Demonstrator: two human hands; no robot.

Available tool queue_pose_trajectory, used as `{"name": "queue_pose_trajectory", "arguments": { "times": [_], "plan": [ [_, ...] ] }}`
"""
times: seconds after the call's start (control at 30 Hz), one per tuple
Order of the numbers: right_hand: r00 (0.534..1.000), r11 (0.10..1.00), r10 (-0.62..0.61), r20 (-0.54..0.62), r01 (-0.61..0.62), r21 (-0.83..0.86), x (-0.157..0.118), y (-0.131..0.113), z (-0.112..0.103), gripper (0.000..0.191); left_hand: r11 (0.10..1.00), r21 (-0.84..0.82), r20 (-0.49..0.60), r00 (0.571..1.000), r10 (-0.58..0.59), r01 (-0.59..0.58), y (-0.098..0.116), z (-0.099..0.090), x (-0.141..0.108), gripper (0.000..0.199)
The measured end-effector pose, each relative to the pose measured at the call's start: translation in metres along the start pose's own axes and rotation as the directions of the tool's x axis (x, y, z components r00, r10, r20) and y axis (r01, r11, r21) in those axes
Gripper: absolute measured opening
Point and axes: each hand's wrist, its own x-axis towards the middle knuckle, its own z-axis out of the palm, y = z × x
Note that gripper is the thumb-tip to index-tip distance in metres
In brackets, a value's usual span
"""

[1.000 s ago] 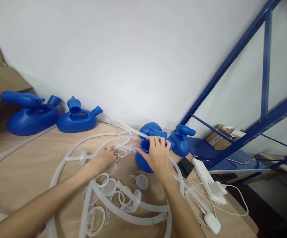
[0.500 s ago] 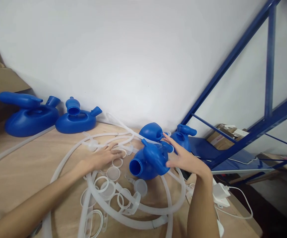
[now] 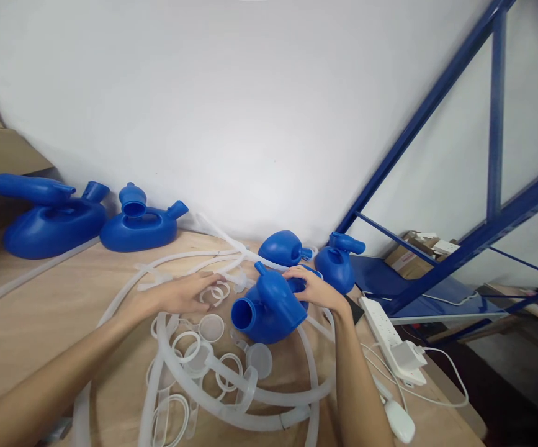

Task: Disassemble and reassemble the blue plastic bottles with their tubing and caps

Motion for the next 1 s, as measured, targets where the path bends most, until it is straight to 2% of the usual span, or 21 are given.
{"name": "queue_pose_trajectory", "arguments": {
  "times": [0.07, 0.1, 0.17, 0.23, 0.27, 0.3, 0.37, 0.43, 0.57, 0.67, 0.73, 0.8, 0.87, 1.0],
  "plan": [
    [1.0, 0.999, 0.007, -0.005, -0.006, 0.053, 0.006, -0.001, 0.009, 0.04, 0.995, -0.101, -0.039, 0.999, -0.032, 0.028, 0.012, -0.017, -0.005, 0.081],
    [1.0, 0.996, 0.007, -0.01, -0.006, 0.092, 0.009, -0.002, 0.014, 0.044, 0.987, -0.151, -0.074, 0.995, -0.063, 0.051, 0.019, -0.025, -0.007, 0.082],
    [1.0, 0.986, 0.001, -0.011, 0.001, 0.167, 0.014, -0.002, 0.022, 0.065, 0.966, -0.243, -0.156, 0.979, -0.133, 0.092, 0.033, -0.034, -0.011, 0.074],
    [1.0, 0.975, -0.028, 0.012, 0.025, 0.222, 0.018, -0.003, 0.028, 0.089, 0.943, -0.318, -0.225, 0.959, -0.173, 0.096, 0.043, -0.036, -0.011, 0.065],
    [0.998, 0.971, -0.048, 0.028, 0.04, 0.236, 0.019, -0.004, 0.03, 0.094, 0.931, -0.355, -0.257, 0.948, -0.186, 0.087, 0.046, -0.033, -0.01, 0.062],
    [0.997, 0.971, -0.067, 0.047, 0.054, 0.235, 0.02, -0.005, 0.031, 0.091, 0.916, -0.394, -0.288, 0.937, -0.198, 0.073, 0.046, -0.03, -0.008, 0.059],
    [0.994, 0.977, -0.081, 0.069, 0.066, 0.203, 0.021, -0.007, 0.032, 0.071, 0.891, -0.453, -0.351, 0.913, -0.209, 0.03, 0.044, -0.023, -0.004, 0.053],
    [0.995, 0.984, -0.075, 0.068, 0.062, 0.169, 0.021, -0.01, 0.032, 0.052, 0.897, -0.442, -0.382, 0.907, -0.18, -0.008, 0.038, -0.017, -0.001, 0.046],
    [0.992, 0.981, -0.103, 0.078, 0.088, 0.172, 0.02, -0.015, 0.031, 0.045, 0.982, -0.188, -0.271, 0.961, -0.057, 0.005, 0.029, -0.017, -0.002, 0.042],
    [0.991, 0.985, -0.103, 0.083, 0.09, 0.148, 0.02, -0.015, 0.031, 0.046, 0.996, -0.067, -0.202, 0.977, -0.072, 0.06, 0.029, -0.021, -0.006, 0.044],
    [0.995, 0.992, -0.08, 0.06, 0.074, 0.106, 0.019, -0.013, 0.031, 0.058, 0.994, -0.04, -0.186, 0.977, -0.106, 0.1, 0.032, -0.022, -0.008, 0.053],
    [0.994, 0.995, -0.085, 0.062, 0.082, 0.049, 0.02, -0.011, 0.033, 0.075, 0.993, -0.017, -0.166, 0.98, -0.114, 0.113, 0.036, -0.023, -0.01, 0.071],
    [0.988, 0.992, -0.127, 0.082, 0.129, -0.013, 0.021, -0.01, 0.036, 0.085, 0.996, 0.025, -0.139, 0.987, -0.085, 0.089, 0.039, -0.023, -0.012, 0.073],
    [0.987, 0.982, -0.161, 0.025, 0.162, -0.096, 0.024, -0.014, 0.046, 0.071, 1.0, -0.002, -0.122, 0.993, -0.003, 0.003, 0.037, -0.021, -0.012, 0.06]
  ]
}}
